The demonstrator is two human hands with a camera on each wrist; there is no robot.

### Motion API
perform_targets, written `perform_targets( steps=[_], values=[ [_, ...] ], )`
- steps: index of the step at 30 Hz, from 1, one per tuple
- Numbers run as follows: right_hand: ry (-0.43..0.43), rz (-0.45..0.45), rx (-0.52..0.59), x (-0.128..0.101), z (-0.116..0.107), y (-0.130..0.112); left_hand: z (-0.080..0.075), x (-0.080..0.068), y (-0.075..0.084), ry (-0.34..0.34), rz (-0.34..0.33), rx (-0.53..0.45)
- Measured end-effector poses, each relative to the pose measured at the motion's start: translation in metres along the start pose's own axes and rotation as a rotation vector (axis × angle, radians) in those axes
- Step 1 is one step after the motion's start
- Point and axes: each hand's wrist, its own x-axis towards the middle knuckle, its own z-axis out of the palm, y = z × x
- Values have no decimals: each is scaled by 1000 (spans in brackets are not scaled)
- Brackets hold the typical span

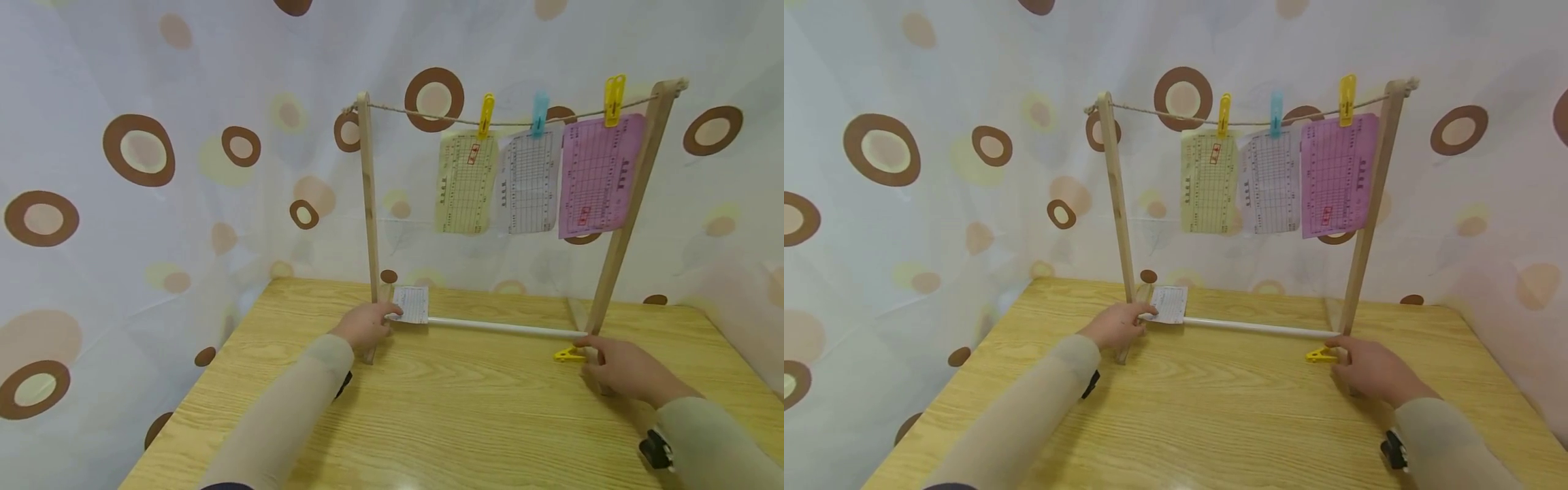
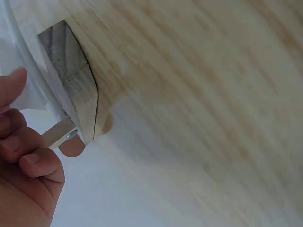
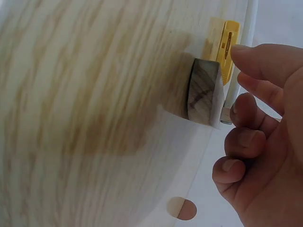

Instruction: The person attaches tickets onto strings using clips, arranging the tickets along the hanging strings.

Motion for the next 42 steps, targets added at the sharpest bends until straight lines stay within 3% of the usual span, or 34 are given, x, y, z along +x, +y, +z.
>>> perform_targets(
  steps=[8,15,29,33,37,42],
  values=[
    [-28,-6,-52,7,0,2,10,9,0,75,-35,108],
    [-31,-9,-110,13,0,0,9,8,5,139,16,162],
    [21,-59,-175,18,4,1,12,-7,13,-81,188,116],
    [17,-64,-173,16,4,0,15,-10,17,-132,258,164],
    [-5,-52,-157,15,3,-2,18,-13,21,-173,249,151],
    [-19,-39,-144,15,0,-4,18,-14,24,-178,170,80]
  ],
)
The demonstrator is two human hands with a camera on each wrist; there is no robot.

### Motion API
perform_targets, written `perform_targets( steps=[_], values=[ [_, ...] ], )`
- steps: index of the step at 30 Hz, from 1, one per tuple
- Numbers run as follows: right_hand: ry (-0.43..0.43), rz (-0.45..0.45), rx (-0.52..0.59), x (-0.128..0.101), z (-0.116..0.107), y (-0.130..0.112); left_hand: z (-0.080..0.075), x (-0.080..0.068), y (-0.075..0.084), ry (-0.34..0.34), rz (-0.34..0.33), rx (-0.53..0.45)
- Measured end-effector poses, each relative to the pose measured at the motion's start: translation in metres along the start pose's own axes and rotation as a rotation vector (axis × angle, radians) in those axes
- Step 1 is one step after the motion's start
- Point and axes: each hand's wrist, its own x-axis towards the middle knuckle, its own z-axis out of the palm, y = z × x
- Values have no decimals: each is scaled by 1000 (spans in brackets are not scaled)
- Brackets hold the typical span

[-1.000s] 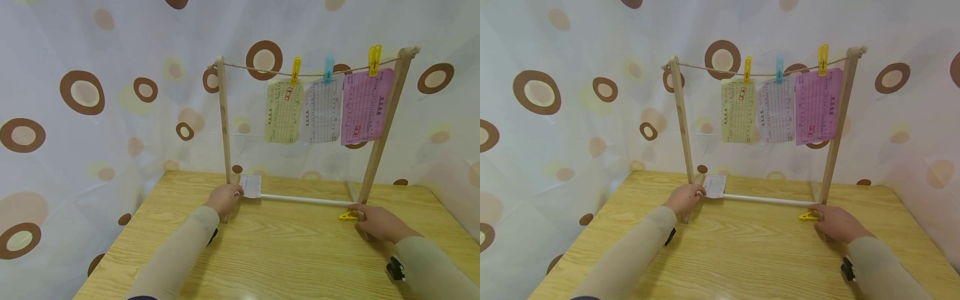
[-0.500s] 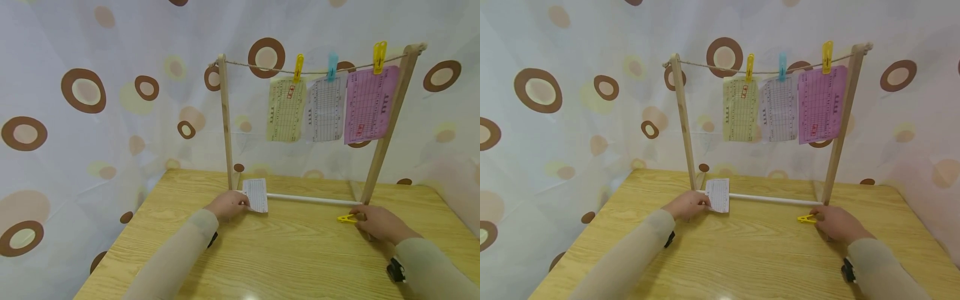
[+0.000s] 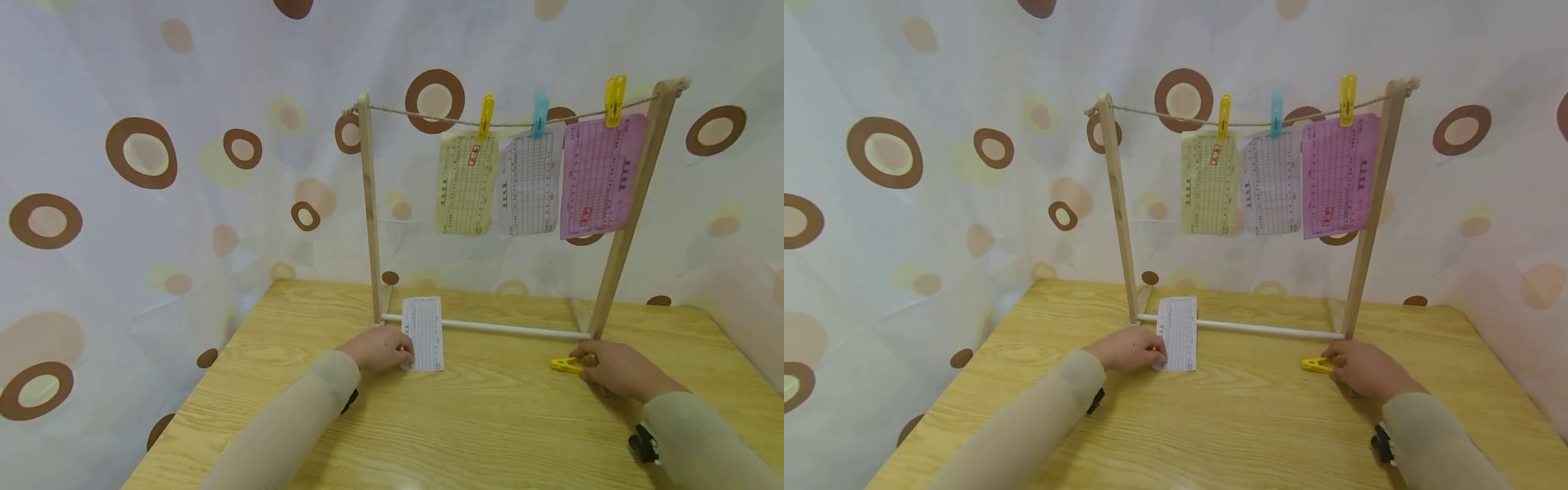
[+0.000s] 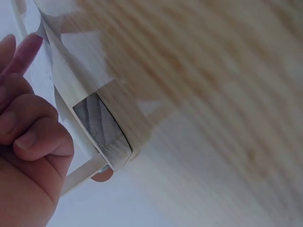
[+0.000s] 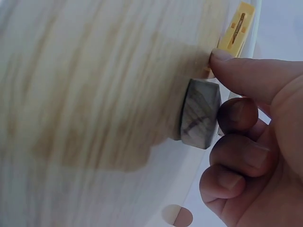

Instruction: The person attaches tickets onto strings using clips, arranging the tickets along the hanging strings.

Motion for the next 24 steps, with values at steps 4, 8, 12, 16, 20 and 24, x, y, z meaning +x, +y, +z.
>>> perform_targets(
  steps=[4,8,12,16,20,24],
  values=[
    [-9,6,7,1,0,-1,-1,2,1,58,-83,-33],
    [-14,14,10,2,-1,-3,-5,7,1,137,-173,-93],
    [-9,1,-1,3,1,-4,-7,18,0,194,-253,-169],
    [-14,-6,0,3,2,-4,-8,27,-2,223,-316,-218],
    [-17,1,0,2,1,-4,-8,32,-2,231,-366,-217],
    [-11,2,-17,2,1,-4,-7,36,-1,256,-392,-196]
  ],
)
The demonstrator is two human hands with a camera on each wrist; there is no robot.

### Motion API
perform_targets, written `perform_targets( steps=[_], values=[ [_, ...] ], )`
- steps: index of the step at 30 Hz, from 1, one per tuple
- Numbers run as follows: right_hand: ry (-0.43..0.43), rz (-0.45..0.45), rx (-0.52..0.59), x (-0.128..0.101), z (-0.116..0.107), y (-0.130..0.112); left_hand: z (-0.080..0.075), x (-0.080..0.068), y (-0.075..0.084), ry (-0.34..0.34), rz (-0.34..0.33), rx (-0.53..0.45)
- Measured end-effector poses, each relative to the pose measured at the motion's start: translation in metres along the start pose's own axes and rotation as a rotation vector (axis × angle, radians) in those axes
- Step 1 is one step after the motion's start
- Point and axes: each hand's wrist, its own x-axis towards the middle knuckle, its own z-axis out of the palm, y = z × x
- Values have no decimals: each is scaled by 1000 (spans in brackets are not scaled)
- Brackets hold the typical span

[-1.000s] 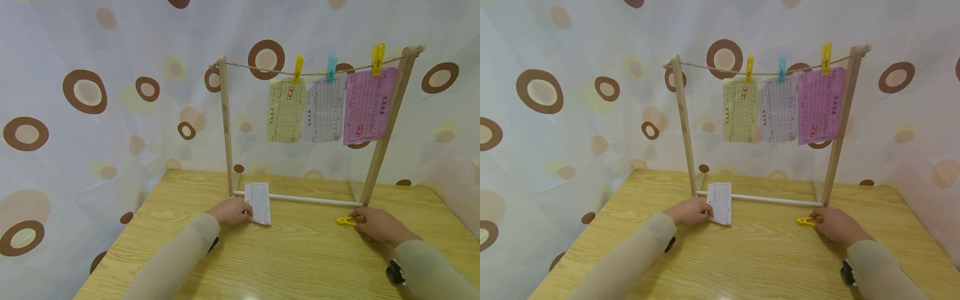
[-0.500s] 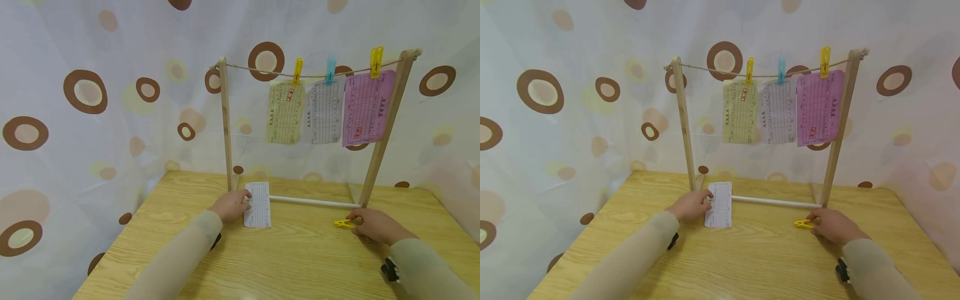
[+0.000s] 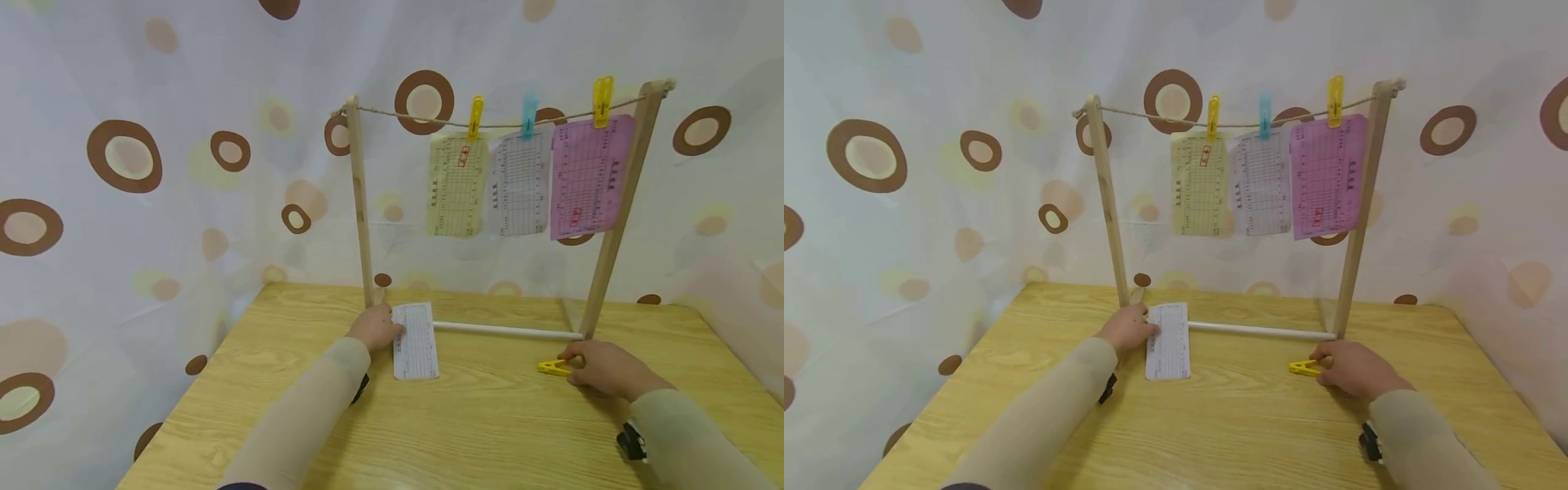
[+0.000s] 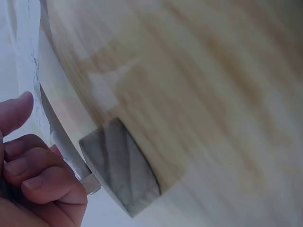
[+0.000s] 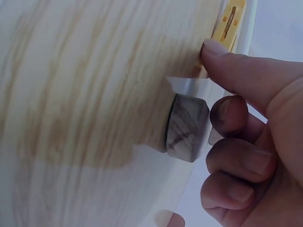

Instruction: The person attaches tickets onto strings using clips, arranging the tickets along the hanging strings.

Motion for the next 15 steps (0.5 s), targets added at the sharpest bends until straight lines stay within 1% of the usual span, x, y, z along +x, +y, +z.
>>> perform_targets(
  steps=[6,10,15],
  values=[
    [18,-13,-41,1,6,-2,6,5,0,60,-4,60],
    [23,-17,-43,2,9,-4,9,7,3,78,-15,76],
    [25,-11,-32,3,10,-6,10,10,8,90,-13,108]
  ],
)
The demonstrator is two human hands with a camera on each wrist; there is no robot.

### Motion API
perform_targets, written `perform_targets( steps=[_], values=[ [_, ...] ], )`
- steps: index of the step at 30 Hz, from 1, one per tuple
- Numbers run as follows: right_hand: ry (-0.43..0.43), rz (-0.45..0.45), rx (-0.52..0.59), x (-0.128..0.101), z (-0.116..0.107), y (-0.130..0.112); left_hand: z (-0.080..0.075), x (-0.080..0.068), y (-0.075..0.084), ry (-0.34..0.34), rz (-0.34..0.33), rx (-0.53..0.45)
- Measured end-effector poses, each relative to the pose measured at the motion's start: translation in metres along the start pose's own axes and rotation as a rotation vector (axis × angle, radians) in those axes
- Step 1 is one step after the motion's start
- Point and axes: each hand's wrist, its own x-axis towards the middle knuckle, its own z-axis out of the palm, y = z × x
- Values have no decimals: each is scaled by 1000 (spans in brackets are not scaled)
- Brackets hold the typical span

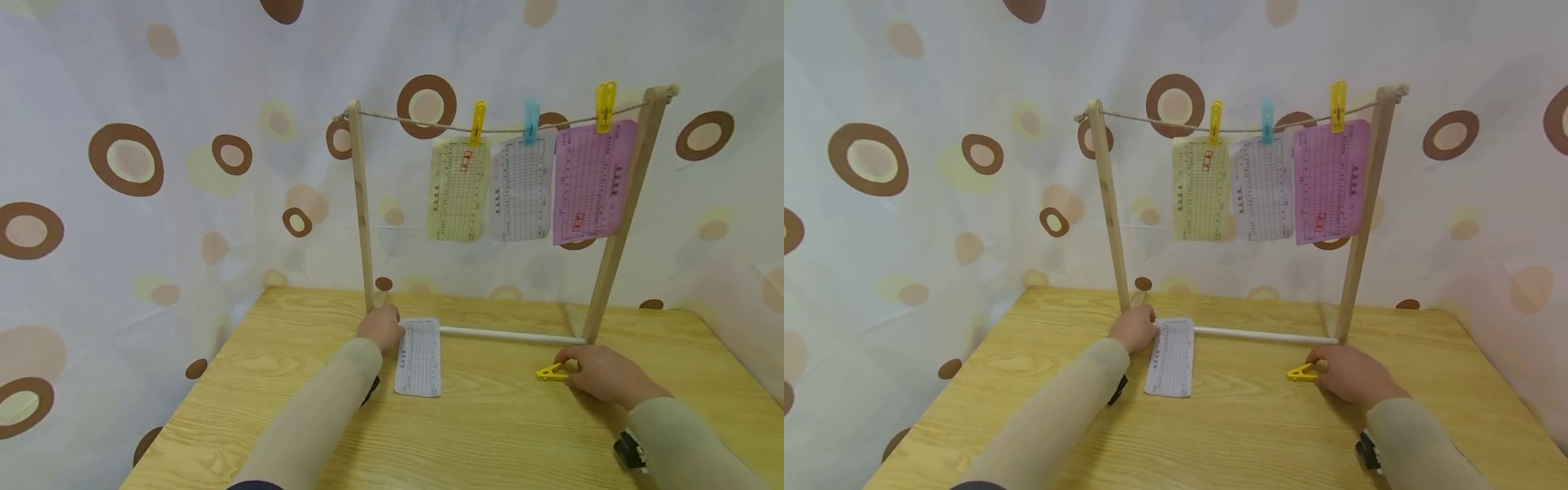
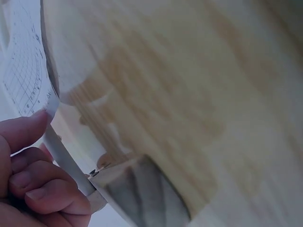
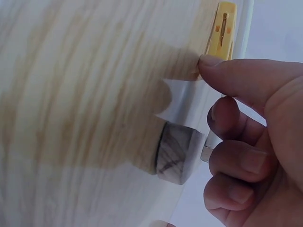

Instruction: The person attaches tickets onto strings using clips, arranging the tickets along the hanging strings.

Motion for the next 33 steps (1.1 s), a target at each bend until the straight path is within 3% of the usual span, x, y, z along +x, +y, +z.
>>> perform_targets(
  steps=[13,17,25,33],
  values=[
    [24,-12,-15,-3,-7,-4,-1,3,4,88,37,0],
    [27,-31,-15,-3,-5,-6,0,6,1,78,54,-27],
    [44,-22,147,-6,-3,-10,-5,5,-3,52,104,-58],
    [65,-49,244,-3,-3,-19,-9,-7,-4,15,137,-68]
  ],
)
